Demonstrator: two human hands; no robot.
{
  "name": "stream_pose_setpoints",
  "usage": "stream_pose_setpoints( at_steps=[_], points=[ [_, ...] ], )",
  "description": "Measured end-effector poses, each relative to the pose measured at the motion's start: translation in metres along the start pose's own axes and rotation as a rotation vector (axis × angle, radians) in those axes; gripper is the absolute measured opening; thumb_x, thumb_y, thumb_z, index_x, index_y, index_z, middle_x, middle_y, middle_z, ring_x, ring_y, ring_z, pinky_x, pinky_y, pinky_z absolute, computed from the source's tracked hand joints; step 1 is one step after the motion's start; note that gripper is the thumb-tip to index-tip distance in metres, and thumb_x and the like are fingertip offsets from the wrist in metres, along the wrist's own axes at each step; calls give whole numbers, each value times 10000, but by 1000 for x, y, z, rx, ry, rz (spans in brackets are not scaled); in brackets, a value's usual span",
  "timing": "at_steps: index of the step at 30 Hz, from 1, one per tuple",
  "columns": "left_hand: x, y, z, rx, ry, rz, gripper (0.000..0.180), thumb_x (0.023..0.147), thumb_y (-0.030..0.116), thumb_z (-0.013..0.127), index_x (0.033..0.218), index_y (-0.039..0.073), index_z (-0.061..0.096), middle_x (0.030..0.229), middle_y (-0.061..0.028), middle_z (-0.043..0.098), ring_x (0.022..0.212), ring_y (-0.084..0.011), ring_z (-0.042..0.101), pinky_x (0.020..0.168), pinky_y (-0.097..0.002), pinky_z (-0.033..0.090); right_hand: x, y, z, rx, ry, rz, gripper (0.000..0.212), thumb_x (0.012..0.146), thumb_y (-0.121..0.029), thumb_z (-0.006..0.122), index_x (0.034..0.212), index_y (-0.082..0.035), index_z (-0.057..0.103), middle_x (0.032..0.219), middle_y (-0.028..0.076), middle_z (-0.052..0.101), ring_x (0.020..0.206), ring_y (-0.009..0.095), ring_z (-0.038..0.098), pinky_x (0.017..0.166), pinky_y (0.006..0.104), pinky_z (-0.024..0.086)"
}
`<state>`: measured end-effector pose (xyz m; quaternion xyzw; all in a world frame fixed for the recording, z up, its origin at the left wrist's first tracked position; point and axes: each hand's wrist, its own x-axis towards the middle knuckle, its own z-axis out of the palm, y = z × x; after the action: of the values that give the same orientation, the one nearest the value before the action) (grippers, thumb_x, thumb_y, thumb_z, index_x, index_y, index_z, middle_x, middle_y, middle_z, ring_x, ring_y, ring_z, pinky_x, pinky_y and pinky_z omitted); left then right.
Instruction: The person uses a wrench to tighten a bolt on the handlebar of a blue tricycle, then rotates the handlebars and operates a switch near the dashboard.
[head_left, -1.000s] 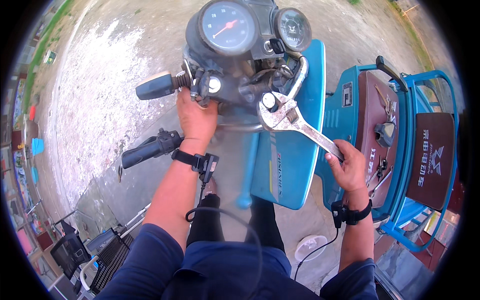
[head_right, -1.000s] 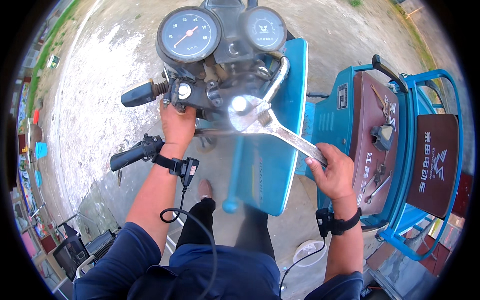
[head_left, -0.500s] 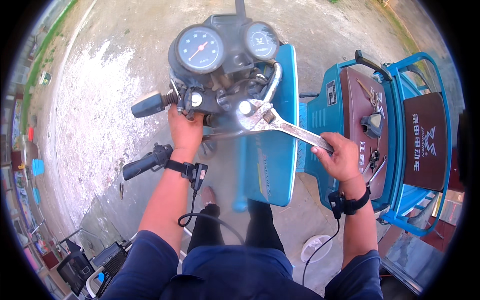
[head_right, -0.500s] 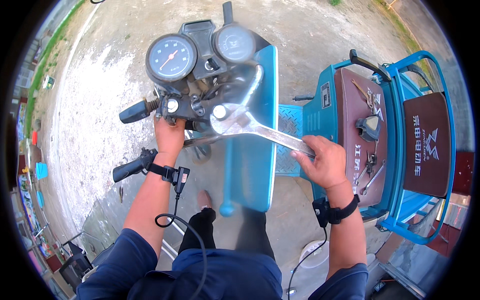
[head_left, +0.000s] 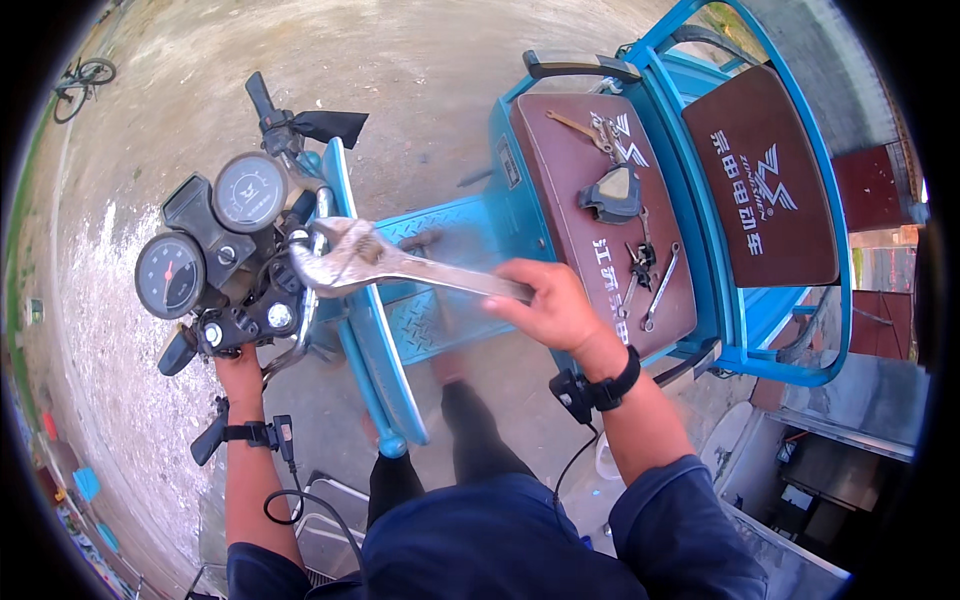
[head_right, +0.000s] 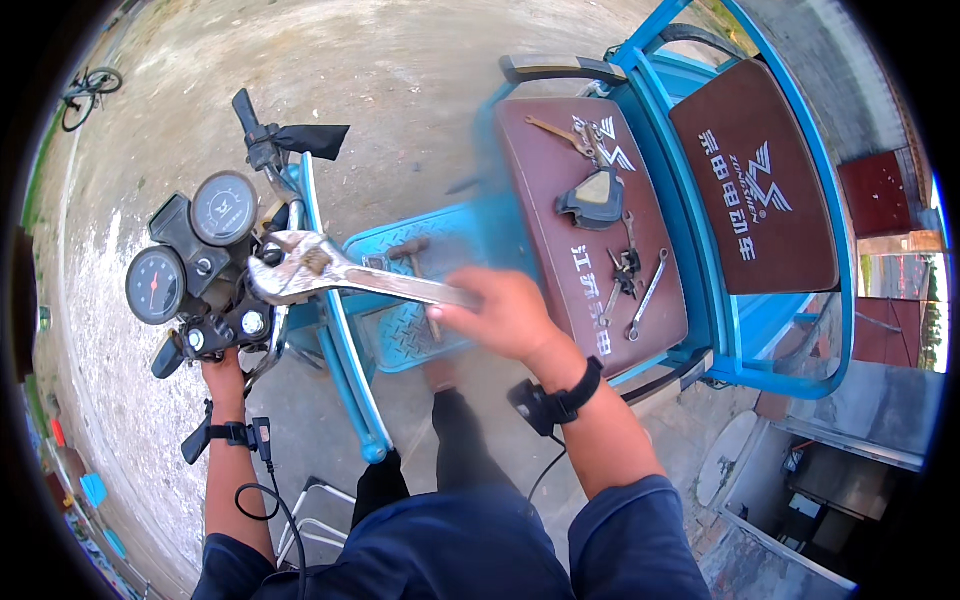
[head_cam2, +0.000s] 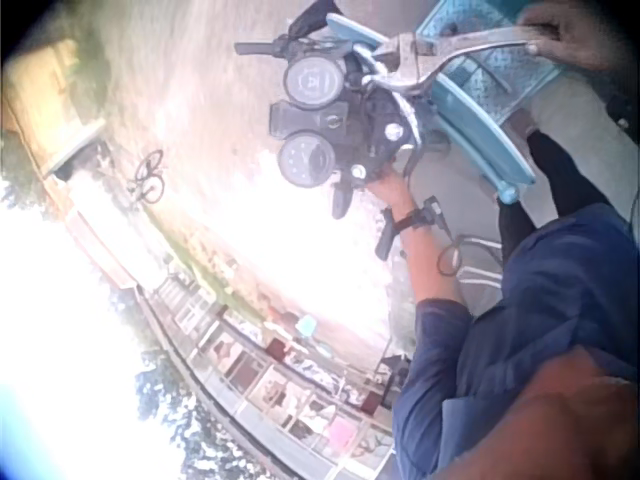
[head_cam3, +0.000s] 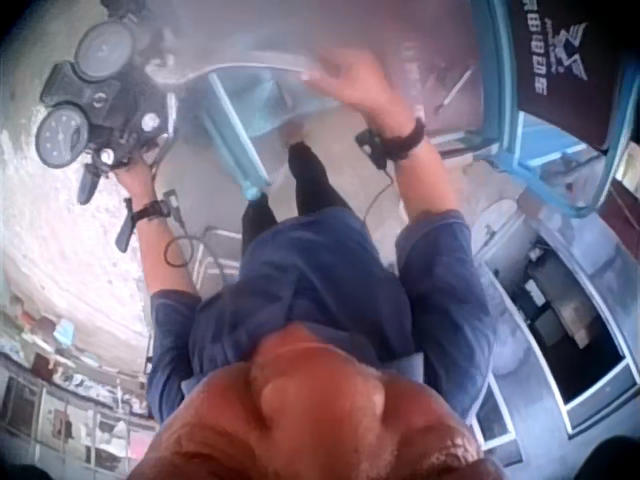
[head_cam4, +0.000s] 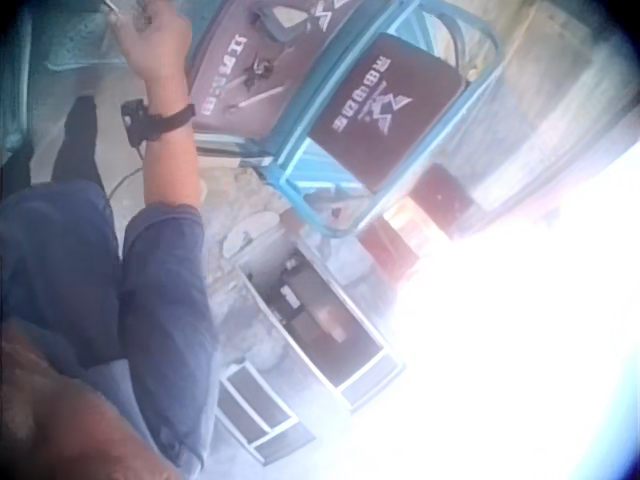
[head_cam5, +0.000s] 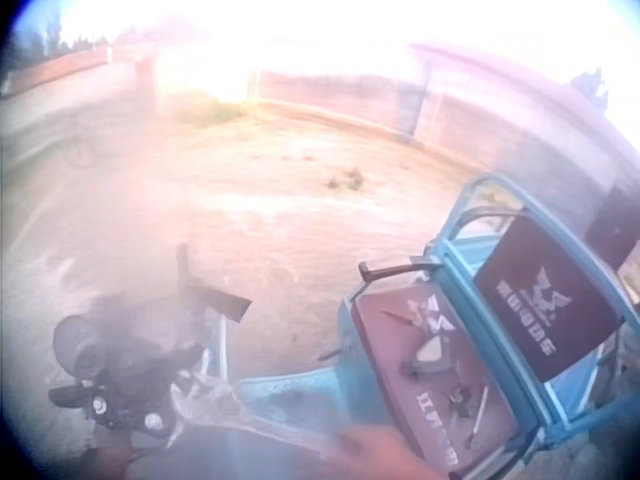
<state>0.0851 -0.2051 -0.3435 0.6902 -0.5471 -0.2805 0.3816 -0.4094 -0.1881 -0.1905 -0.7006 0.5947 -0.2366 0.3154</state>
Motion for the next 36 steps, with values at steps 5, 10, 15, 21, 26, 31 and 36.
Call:
stream_pose_setpoints(
  at_steps=[5,10,15,21,26,31,36],
  points=[
    [-8,12,-14,125,-37,-134,459,942,108,697,1370,6,566,1343,-123,625,1195,-239,563,1059,-374,413,-90,68,-26,249,281,474,339,869,-320,796,1051,-40,736,794,96,722,724,169,668,679,324,527],
    [-26,65,-19,138,-27,-305,615,903,117,737,1436,-25,466,1453,-188,537,1382,-294,463,1160,-416,332,-147,126,-72,-278,346,626,454,829,-452,806,1072,-72,746,737,133,712,686,280,708,655,385,547],
    [-52,93,-28,116,-18,-322,800,930,120,701,1572,-41,253,1580,-275,352,1491,-380,323,1207,-448,282,-159,148,-96,-476,172,734,479,815,-534,765,1056,-120,752,769,128,713,740,345,702,678,434,552],
    [-92,115,-57,273,-31,-349,778,954,152,680,1568,-53,246,1571,-287,354,1463,-370,372,1182,-438,331,-162,174,-99,-487,47,666,439,813,-529,748,990,-127,733,844,115,719,820,359,697,712,464,545],
    [-122,141,-85,574,-78,-205,675,937,131,692,1495,-74,373,1465,-263,468,1360,-366,467,1158,-425,345,-166,204,-91,-551,-4,643,448,794,-497,787,1004,-108,721,933,138,722,909,372,687,782,483,545],
    [-127,198,-109,767,-39,-45,539,900,138,712,1369,-34,510,1370,-240,540,1302,-409,506,1120,-459,394,-170,228,-88,-591,-75,707,433,802,-350,819,1114,-80,687,1102,161,691,1094,380,623,936,484,512],
    [-151,185,-158,919,145,-72,466,906,189,715,1294,-27,576,1332,-223,581,1282,-396,532,1093,-457,421,-150,217,-92,-565,-95,847,509,793,-316,822,1218,-89,659,1217,181,653,1163,379,604,1011,466,490]
  ],
)
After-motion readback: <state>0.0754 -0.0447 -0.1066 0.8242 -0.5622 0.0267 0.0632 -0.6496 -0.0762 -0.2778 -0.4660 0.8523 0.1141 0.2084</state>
